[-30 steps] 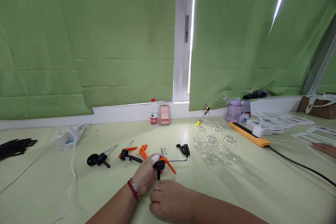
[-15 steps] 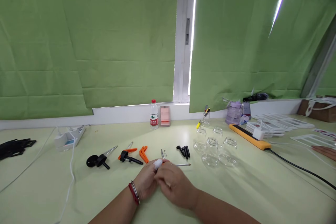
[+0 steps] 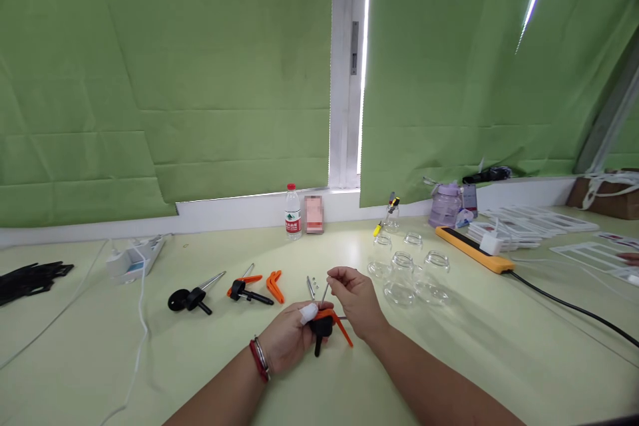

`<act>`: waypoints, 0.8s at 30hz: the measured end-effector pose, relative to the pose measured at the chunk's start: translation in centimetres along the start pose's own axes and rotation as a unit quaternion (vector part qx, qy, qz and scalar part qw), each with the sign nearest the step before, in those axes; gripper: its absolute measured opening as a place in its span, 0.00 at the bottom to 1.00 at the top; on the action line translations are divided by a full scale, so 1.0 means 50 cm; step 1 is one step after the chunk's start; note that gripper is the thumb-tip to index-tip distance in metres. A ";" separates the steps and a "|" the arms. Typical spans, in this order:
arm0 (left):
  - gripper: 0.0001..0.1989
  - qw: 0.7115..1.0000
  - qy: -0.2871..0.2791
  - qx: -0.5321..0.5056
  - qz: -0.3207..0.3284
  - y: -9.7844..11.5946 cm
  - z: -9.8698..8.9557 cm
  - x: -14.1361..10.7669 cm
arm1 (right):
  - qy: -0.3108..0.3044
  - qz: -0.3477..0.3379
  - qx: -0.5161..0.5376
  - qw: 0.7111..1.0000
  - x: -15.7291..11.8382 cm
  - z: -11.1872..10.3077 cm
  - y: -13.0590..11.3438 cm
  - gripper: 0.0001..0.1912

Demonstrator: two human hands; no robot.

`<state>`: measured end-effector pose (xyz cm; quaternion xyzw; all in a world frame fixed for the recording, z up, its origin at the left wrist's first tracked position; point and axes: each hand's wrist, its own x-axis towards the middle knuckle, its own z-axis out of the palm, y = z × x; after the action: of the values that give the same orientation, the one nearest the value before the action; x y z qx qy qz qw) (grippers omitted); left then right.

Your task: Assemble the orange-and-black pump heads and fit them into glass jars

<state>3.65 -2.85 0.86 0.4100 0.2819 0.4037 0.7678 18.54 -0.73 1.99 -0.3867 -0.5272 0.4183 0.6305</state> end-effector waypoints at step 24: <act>0.13 0.999 -0.028 0.007 0.025 0.011 0.003 -0.004 | -0.123 -0.102 -0.173 0.972 -0.031 0.005 -0.005 0.08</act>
<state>3.44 -2.88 1.41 0.4336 0.2531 0.4095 0.7617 18.19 -2.25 1.74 -0.3794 -0.7019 0.2986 0.5236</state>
